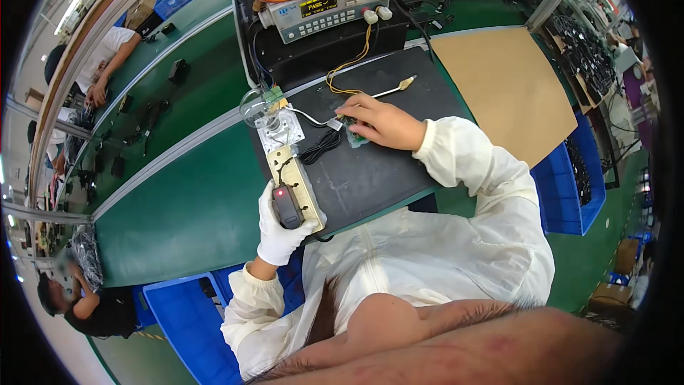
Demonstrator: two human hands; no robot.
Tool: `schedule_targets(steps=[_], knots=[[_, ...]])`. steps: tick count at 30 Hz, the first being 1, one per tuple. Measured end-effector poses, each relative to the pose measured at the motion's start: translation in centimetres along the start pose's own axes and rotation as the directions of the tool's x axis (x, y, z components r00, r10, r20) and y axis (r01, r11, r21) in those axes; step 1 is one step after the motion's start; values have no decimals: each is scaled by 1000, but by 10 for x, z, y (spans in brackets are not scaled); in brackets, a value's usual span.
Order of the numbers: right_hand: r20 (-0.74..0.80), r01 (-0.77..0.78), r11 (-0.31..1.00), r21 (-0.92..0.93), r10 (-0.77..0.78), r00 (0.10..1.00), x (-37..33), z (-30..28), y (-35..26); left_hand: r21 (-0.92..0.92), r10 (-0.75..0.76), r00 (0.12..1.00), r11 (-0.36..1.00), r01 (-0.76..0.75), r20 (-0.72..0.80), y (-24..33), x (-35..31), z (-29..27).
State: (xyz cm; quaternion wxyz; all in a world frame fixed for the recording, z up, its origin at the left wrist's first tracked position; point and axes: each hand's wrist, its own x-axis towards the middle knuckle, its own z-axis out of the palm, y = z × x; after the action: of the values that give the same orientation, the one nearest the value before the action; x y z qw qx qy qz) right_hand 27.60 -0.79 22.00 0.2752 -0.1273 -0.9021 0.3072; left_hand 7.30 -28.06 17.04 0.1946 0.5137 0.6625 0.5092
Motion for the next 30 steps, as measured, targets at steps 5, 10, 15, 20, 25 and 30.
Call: schedule_targets(steps=[5, 10, 15, 20, 25, 30], knots=[[-114, 150, 974, -172, -171, 979, 7, 12, 24, 196, 137, 989, 973, -122, -65, 6, 4, 8], [-240, 260, 957, -127, -284, 928, 4, 19, 40, 39, 79, 985, 997, -74, -153, -15, -5, 4], [-602, 142, 987, -77, -160, 782, 17, -10, 4, -447, -79, 994, 894, 35, -79, -26, -16, 5], [398, -405, 29, 914, 131, 908, -27, 19, -14, -253, 184, 962, 939, -233, -203, 35, -1, 19], [597, -592, -137, 794, -6, 802, -69, 35, -85, -253, 104, 951, 950, -181, -290, 59, 5, 38], [364, -380, 298, 876, 110, 925, -87, 27, -100, 406, 525, 806, 696, -592, 274, 90, 32, 45]])
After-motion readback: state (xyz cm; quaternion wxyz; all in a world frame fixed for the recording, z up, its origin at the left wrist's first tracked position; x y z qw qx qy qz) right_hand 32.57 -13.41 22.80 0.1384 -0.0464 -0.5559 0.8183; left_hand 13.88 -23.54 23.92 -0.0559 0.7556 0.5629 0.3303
